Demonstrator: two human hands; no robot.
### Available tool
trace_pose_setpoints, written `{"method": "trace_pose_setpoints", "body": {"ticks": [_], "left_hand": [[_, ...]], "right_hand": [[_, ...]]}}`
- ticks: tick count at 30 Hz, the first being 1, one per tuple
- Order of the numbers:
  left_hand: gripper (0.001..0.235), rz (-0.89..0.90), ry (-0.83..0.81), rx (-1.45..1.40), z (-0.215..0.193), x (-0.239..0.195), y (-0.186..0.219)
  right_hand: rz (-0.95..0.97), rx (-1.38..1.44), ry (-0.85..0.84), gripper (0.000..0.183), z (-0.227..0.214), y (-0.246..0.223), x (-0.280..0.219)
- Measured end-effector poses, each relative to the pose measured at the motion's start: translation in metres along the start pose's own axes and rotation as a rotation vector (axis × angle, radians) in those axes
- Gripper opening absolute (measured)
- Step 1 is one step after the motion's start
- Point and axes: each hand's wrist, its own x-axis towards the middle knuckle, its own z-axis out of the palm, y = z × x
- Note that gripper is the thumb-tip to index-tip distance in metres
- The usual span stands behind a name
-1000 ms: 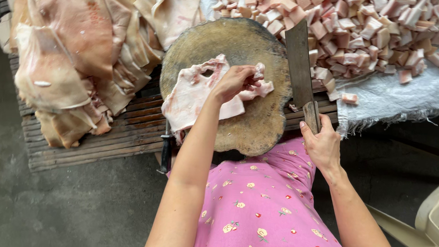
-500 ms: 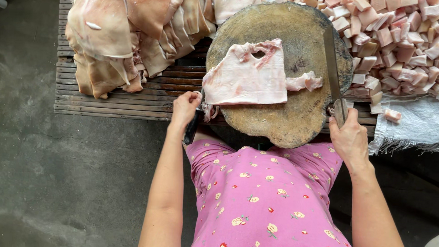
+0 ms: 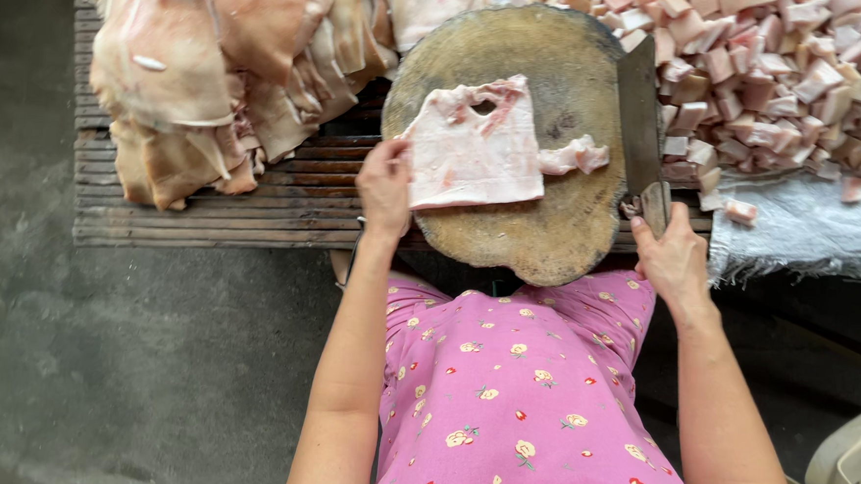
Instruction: The person cuts large slabs of pork skin and fat into small cubes using a large cleaver on a wooden cutting board.
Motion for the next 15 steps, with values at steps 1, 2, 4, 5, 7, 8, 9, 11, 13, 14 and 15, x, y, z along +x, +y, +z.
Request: {"method": "trace_pose_setpoints", "body": {"ticks": [1, 2, 4, 5, 7, 8, 9, 11, 13, 14, 15], "left_hand": [[0.017, 0.115, -0.053, 0.033, 0.024, -0.001, 0.015], [0.022, 0.110, -0.186, -0.064, 0.054, -0.003, 0.031], [0.031, 0.237, -0.350, -0.041, 0.105, -0.008, 0.054], [0.036, 0.373, -0.379, 0.077, 0.123, -0.010, 0.062], [0.045, 0.265, -0.440, 0.225, 0.150, -0.010, 0.071], [0.050, 0.210, -0.470, 0.301, 0.160, -0.011, 0.074], [0.047, 0.175, -0.477, 0.347, 0.166, -0.011, 0.076], [0.041, 0.105, -0.487, 0.444, 0.175, -0.010, 0.079], [0.029, 0.076, -0.515, 0.429, 0.177, -0.010, 0.079], [0.023, 0.061, -0.528, 0.422, 0.179, -0.008, 0.079], [0.019, 0.109, -0.505, 0.436, 0.182, -0.009, 0.078]], "right_hand": [[-0.058, -0.026, 0.057, 0.036, 0.002, 0.001, -0.002], [-0.011, 0.015, 0.049, 0.036, 0.003, 0.001, -0.005], [0.080, 0.096, 0.025, 0.037, 0.009, 0.001, -0.012], [0.042, 0.102, 0.052, 0.038, 0.012, 0.001, -0.016], [-0.036, 0.113, 0.101, 0.039, 0.021, 0.001, -0.025], [-0.062, 0.118, 0.103, 0.040, 0.027, 0.001, -0.029], [-0.090, 0.124, 0.106, 0.040, 0.033, 0.002, -0.031], [-0.156, 0.084, 0.112, 0.040, 0.039, 0.007, -0.029], [-0.231, -0.008, 0.117, 0.038, 0.039, 0.015, -0.022], [-0.208, -0.062, 0.122, 0.037, 0.036, 0.020, -0.017], [-0.183, -0.119, 0.122, 0.037, 0.032, 0.025, -0.012]]}}
